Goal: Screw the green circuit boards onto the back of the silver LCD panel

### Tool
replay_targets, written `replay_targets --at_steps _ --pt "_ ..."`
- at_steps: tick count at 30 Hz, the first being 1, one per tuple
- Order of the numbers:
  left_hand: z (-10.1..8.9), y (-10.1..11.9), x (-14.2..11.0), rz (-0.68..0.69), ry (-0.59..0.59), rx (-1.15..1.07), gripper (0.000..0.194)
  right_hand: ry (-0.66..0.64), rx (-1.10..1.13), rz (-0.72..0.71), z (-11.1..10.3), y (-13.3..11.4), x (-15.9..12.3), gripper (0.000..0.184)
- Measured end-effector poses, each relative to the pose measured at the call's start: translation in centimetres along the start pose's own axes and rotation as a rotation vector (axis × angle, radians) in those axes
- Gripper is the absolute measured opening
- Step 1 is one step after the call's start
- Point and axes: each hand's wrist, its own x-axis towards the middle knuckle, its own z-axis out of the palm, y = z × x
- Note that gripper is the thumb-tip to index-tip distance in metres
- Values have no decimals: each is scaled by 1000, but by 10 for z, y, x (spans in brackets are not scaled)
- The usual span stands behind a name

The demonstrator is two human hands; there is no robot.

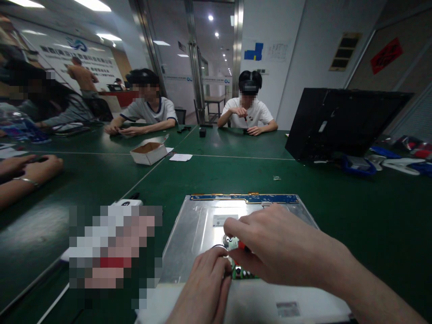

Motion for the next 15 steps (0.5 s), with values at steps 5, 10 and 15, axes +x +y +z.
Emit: replay_targets --at_steps 5,10,15 --pt "4 -4 -1 5 28 -5 15 -56 113 -98 -5 -2 -1 21" --pt "6 -5 -2 16 77 4 15 -63 76 -34 -4 -2 1 22" --pt "3 -2 -1 19 60 8 18 -54 48 -31 -4 -2 0 6"
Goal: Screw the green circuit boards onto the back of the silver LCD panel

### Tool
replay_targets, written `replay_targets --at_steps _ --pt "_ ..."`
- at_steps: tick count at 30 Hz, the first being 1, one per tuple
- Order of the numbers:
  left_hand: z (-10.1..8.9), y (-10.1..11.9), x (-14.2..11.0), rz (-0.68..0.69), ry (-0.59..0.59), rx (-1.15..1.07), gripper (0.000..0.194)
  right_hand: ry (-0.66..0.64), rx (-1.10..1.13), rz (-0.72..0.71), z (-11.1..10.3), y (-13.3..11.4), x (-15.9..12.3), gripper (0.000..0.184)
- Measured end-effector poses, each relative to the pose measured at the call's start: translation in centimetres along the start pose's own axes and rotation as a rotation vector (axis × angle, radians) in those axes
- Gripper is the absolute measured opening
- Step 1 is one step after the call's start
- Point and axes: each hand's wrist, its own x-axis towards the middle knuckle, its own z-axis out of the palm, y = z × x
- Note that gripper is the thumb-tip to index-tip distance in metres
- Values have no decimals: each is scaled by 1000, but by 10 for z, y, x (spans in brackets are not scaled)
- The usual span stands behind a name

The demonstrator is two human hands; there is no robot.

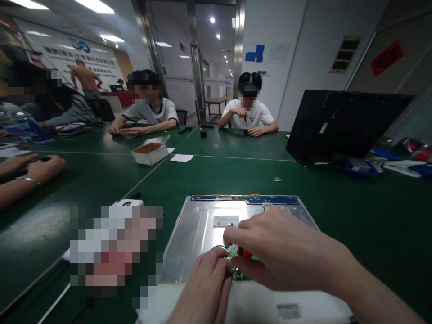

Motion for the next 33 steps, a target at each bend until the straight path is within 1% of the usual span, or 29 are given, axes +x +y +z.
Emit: replay_targets --at_steps 3,6,9,12,15,17,21,22,24,26,29,33 --pt "0 -1 -1 -2 -26 -4 14 -2 24 -52 0 0 -1 14" --pt "1 -2 -2 10 -22 -2 14 -12 44 -46 1 0 0 20" --pt "1 -1 -2 5 -8 10 16 -12 29 -12 1 1 0 18" --pt "0 1 -1 7 -2 11 18 1 18 -3 0 1 0 7" --pt "-1 1 0 -3 -41 3 14 1 33 -37 0 0 -2 13" --pt "0 -1 0 -3 -45 6 13 -2 33 -57 0 0 -2 17" --pt "1 -3 -2 51 20 23 16 -1 12 -33 2 2 0 21" --pt "1 -3 -3 58 28 27 18 1 3 -22 2 2 0 21" --pt "1 -3 -2 53 28 32 20 7 -14 -4 2 2 0 14" --pt "1 -3 -1 34 -3 28 18 8 -7 -16 2 1 -1 8" --pt "2 -3 0 13 -48 14 14 0 15 -52 1 0 -3 17" --pt "3 -5 -2 17 -28 21 14 2 15 -28 1 1 -1 21"
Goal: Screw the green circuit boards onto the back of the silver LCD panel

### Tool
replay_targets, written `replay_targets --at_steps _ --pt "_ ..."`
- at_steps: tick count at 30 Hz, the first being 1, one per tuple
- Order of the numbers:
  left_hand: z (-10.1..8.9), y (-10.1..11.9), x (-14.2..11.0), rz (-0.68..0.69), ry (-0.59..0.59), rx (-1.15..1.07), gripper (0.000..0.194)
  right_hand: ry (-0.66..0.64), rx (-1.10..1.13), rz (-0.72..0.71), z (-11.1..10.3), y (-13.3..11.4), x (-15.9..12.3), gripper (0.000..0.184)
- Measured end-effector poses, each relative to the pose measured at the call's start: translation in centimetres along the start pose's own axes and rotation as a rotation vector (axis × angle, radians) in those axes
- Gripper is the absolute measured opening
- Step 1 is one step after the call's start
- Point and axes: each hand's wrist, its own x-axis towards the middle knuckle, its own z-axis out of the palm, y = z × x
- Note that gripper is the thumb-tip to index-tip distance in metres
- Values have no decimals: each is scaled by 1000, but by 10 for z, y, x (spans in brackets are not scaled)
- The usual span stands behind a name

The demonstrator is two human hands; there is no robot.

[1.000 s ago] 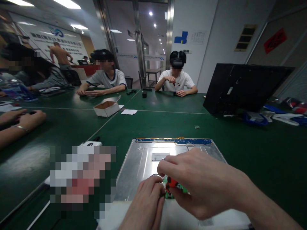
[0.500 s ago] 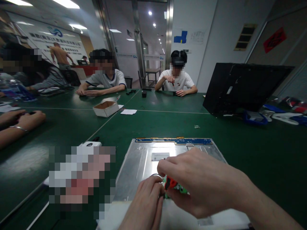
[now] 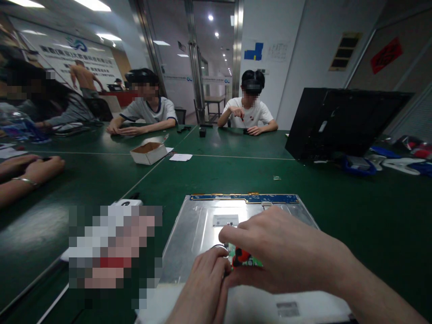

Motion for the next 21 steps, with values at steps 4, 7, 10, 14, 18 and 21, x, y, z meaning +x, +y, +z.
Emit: replay_targets --at_steps 4,7,10,14,18,21 --pt "0 1 -1 21 22 12 20 13 -16 22 1 1 1 9" --pt "-2 2 0 7 -22 2 15 16 -12 -13 1 0 0 14" --pt "-2 2 1 -1 -35 0 13 13 -6 -41 1 0 -1 21" --pt "0 1 1 5 -2 8 16 8 -17 3 2 1 0 21" --pt "0 3 2 -3 19 1 18 9 -31 21 2 0 0 9" --pt "-2 5 3 -20 -14 -24 14 11 -32 -10 1 0 -1 19"
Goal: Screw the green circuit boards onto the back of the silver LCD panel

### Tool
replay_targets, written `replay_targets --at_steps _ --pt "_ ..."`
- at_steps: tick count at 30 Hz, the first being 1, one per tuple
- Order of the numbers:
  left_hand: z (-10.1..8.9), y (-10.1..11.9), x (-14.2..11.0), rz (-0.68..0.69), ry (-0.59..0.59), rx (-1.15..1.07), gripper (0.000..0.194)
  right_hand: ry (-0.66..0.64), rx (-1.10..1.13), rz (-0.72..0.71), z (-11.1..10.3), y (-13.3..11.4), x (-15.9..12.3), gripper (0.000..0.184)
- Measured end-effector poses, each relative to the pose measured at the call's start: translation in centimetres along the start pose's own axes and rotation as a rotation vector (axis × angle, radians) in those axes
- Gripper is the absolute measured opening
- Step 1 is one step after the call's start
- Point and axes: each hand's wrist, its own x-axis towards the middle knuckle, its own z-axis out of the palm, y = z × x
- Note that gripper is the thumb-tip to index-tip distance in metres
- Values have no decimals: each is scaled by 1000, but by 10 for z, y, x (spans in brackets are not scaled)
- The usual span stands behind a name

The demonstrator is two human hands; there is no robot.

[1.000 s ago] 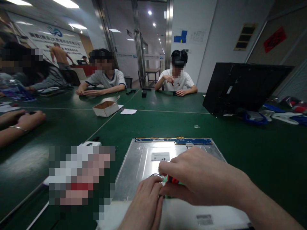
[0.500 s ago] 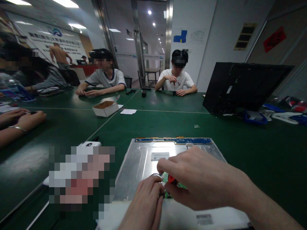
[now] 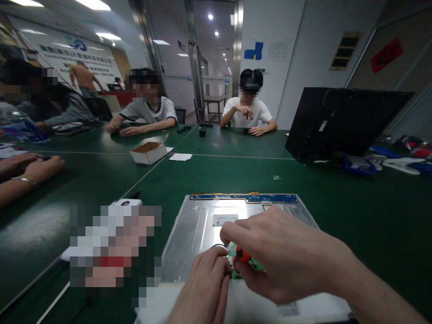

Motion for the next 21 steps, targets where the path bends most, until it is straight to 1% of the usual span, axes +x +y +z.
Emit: replay_targets --at_steps 2,6,10,13,16,19,21 --pt "-1 0 0 -2 1 -2 13 -7 8 -5 -1 0 0 20" --pt "-1 -2 -2 23 35 21 15 -30 38 30 -2 1 1 22" --pt "-1 -2 -2 30 50 31 23 -14 28 41 -1 0 1 8" --pt "-1 -1 -1 9 12 18 20 -7 26 9 -1 0 0 14" --pt "-1 -2 -1 16 18 0 15 -18 42 -7 -2 0 0 18" --pt "2 -5 -3 30 54 17 18 -17 32 24 -2 2 2 19" --pt "5 -8 -4 33 66 31 19 -18 21 48 -1 2 2 16"
